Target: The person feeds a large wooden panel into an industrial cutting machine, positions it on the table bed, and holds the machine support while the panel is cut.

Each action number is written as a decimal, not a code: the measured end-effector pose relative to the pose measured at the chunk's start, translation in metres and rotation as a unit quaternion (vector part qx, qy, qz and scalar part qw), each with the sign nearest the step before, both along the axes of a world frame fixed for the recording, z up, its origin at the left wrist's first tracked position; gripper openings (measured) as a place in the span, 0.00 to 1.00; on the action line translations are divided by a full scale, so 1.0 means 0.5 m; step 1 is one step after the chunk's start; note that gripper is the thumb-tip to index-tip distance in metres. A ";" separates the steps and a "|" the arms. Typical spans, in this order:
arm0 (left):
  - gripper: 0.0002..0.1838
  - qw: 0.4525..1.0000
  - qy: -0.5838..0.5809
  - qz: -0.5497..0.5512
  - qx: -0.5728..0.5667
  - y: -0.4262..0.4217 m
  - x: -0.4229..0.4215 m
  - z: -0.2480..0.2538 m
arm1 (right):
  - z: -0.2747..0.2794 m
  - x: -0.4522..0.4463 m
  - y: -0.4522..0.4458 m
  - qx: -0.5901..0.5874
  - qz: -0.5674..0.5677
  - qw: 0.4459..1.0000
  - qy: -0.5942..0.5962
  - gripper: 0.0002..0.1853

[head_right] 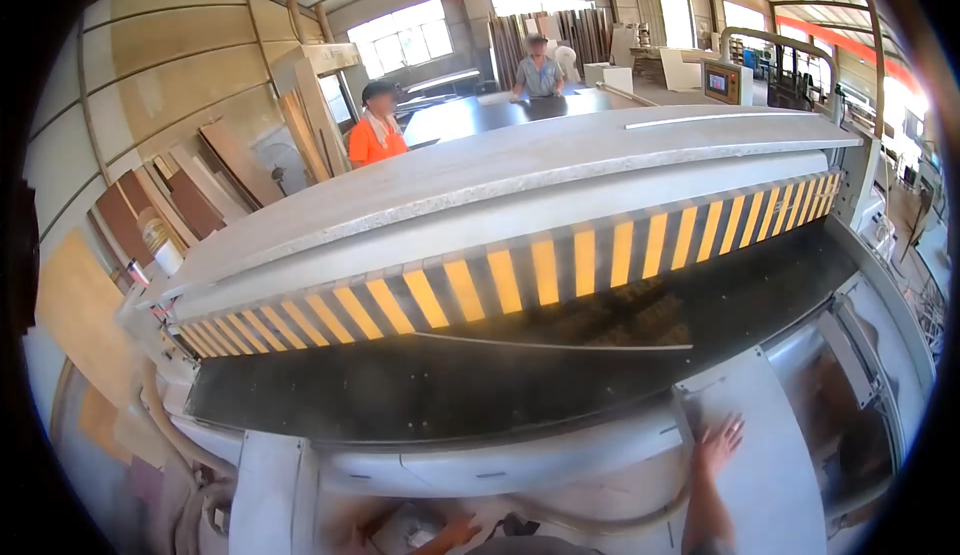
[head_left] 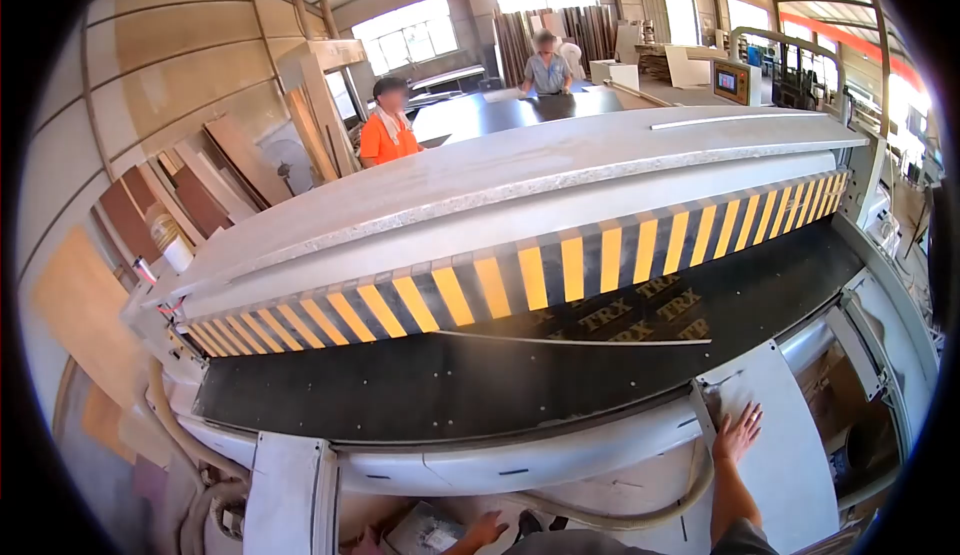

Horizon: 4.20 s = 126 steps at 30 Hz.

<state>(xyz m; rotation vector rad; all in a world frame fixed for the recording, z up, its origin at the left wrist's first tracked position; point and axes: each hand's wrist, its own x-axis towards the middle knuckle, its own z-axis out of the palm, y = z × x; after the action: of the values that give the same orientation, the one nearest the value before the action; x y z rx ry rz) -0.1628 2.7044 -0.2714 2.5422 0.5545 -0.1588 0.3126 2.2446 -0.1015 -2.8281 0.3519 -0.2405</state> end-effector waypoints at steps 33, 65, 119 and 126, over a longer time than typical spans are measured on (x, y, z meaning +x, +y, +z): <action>0.30 0.873 -0.139 -0.391 -0.257 -1.554 -0.286 0.431 | -0.053 -2.021 -1.400 0.106 -0.354 0.926 0.076 0.34; 0.31 0.972 -0.217 0.022 0.084 -2.507 -0.062 0.350 | 0.179 -1.113 -2.891 0.484 0.021 0.864 0.140 0.38; 0.27 0.904 -0.182 0.345 0.175 -1.491 1.202 0.340 | 0.051 1.161 -1.532 0.254 0.206 0.938 -0.114 0.25; 0.30 0.901 -0.127 0.373 0.183 -1.479 1.247 0.348 | -0.045 1.361 -1.518 -0.046 0.155 0.969 -0.187 0.37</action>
<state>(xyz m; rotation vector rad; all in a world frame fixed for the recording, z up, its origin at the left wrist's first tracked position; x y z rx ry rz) 0.4608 1.9651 -0.0975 2.4241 1.5034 0.5949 0.9929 1.4856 -0.1240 -2.7909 -0.1854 -0.7214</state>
